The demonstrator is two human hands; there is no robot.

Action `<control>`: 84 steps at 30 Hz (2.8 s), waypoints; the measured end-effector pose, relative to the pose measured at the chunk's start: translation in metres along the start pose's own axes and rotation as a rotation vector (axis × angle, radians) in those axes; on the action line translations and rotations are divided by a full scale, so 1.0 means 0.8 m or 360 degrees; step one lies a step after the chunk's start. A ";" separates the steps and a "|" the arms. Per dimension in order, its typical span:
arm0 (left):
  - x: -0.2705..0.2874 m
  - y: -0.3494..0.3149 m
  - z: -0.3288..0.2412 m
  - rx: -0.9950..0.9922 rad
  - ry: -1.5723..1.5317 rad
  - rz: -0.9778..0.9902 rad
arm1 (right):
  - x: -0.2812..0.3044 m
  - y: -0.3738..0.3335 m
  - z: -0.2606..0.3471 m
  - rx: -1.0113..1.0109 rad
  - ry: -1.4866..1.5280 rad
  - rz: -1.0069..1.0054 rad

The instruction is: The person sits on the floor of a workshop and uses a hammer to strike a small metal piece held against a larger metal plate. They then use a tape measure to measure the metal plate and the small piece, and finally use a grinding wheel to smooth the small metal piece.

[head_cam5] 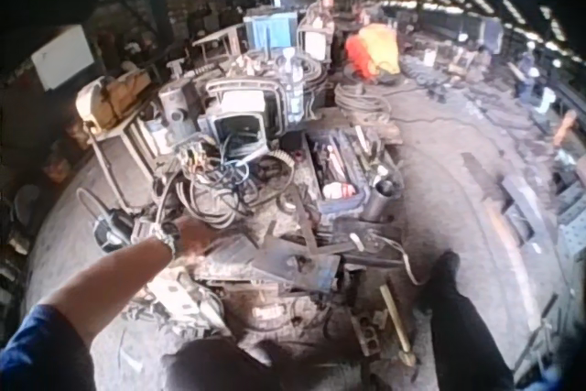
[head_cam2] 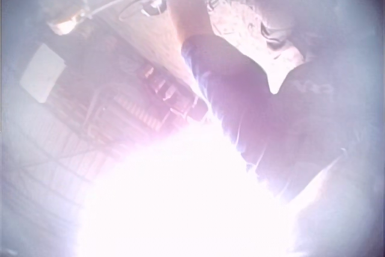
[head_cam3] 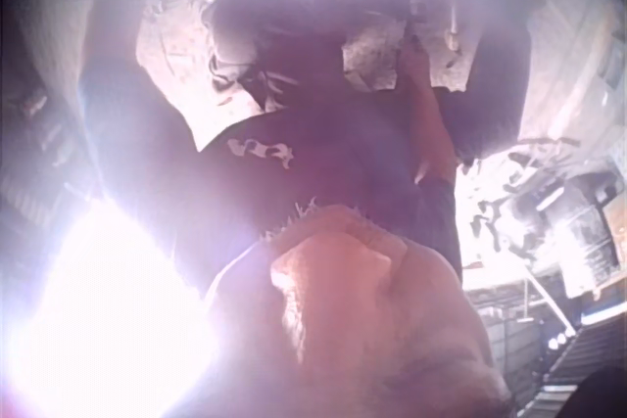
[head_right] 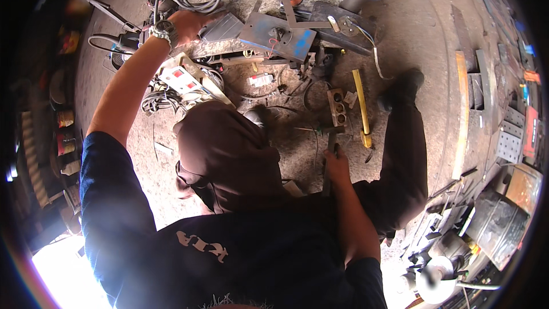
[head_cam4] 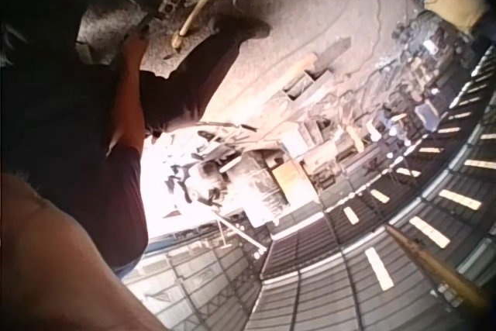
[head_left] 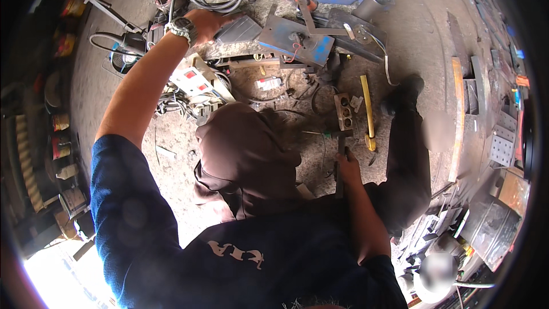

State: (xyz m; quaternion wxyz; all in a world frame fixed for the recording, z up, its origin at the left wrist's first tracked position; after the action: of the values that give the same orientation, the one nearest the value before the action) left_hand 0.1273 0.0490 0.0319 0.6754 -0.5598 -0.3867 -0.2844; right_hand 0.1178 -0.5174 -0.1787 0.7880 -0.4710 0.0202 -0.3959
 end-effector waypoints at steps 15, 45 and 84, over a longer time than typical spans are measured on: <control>-0.024 0.033 0.030 -0.0135 0.0020 0.0058 | -0.003 0.001 -0.003 -0.0018 -0.0031 0.0069; -0.058 -0.025 -0.014 0.0283 -0.0735 -0.0397 | -0.013 0.020 -0.026 -0.0022 -0.0110 0.0094; -0.096 -0.042 0.006 0.0241 -0.2554 -0.1608 | -0.025 0.002 -0.019 -0.0400 -0.0169 0.0199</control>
State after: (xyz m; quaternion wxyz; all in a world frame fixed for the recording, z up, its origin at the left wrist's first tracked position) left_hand 0.0575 0.0425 -0.0143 0.0400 -0.3093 -0.9489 -0.0478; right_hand 0.0987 -0.5153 -0.1951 0.7460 -0.5840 0.0573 -0.3150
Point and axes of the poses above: each hand's wrist, its own y-axis towards the middle knuckle, its own x-axis out of the back of the hand, z = x × y, the point moved 8 cm from there along y, towards the middle knuckle, and after that the axes turned 13 degrees about -y, right-handed, at the moved point
